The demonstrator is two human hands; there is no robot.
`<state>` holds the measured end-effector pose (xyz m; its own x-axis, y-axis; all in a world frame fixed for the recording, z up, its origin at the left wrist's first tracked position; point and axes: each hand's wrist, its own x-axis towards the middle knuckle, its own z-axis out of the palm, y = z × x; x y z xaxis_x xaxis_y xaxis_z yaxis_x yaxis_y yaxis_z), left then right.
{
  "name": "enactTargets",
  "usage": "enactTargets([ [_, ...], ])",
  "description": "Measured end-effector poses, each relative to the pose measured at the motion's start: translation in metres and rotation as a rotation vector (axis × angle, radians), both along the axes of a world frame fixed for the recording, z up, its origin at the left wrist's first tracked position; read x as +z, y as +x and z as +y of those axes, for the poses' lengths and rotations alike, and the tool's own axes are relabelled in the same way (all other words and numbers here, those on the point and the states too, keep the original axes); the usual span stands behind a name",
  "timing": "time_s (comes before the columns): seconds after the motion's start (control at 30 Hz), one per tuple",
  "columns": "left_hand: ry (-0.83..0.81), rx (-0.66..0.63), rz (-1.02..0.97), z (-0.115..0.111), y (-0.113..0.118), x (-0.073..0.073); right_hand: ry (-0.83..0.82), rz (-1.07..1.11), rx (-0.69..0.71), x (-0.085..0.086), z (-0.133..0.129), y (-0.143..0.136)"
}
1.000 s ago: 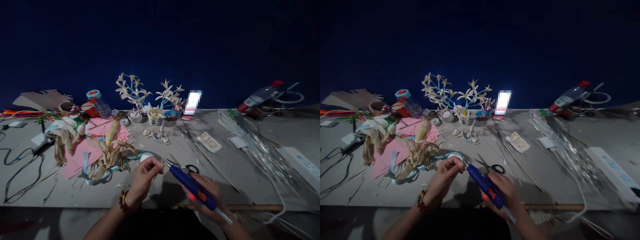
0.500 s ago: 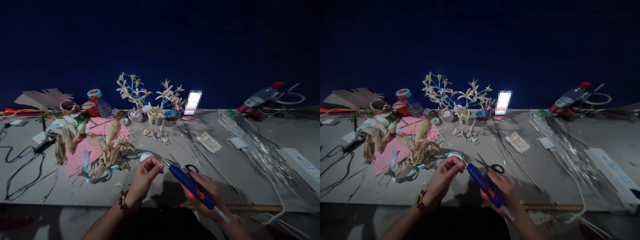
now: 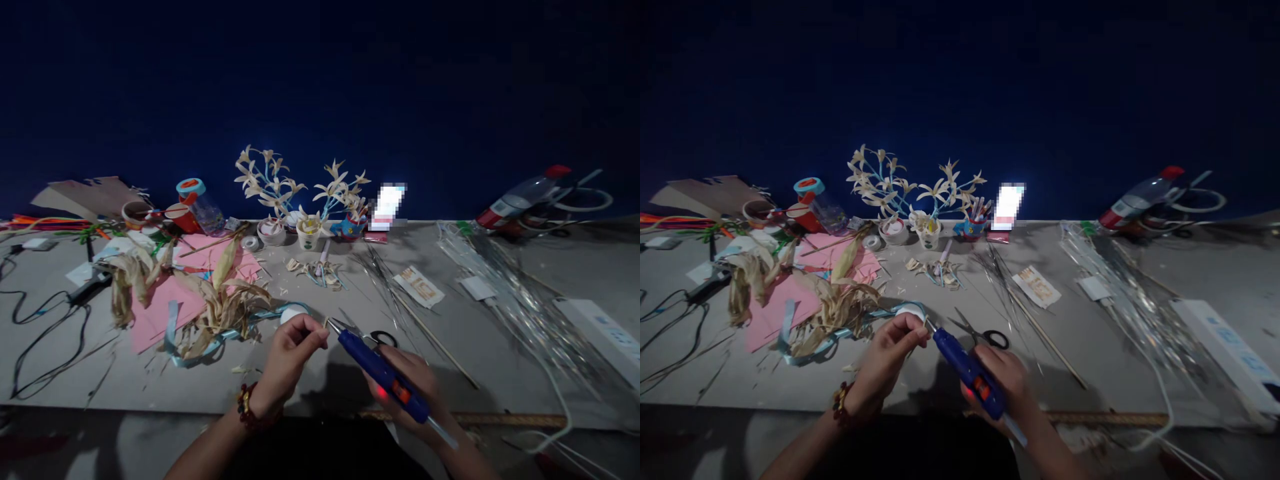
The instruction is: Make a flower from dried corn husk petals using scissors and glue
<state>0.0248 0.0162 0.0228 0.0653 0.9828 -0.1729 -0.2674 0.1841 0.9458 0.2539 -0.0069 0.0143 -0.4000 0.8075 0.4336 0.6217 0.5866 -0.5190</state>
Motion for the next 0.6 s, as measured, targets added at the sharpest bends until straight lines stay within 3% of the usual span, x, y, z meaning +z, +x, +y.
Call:
enactTargets([
  [0.6, -0.009, -0.013, -0.065, -0.0010, 0.0001, -0.0019, 0.045, -0.034, -0.007, -0.0047, -0.0010, 0.0029],
])
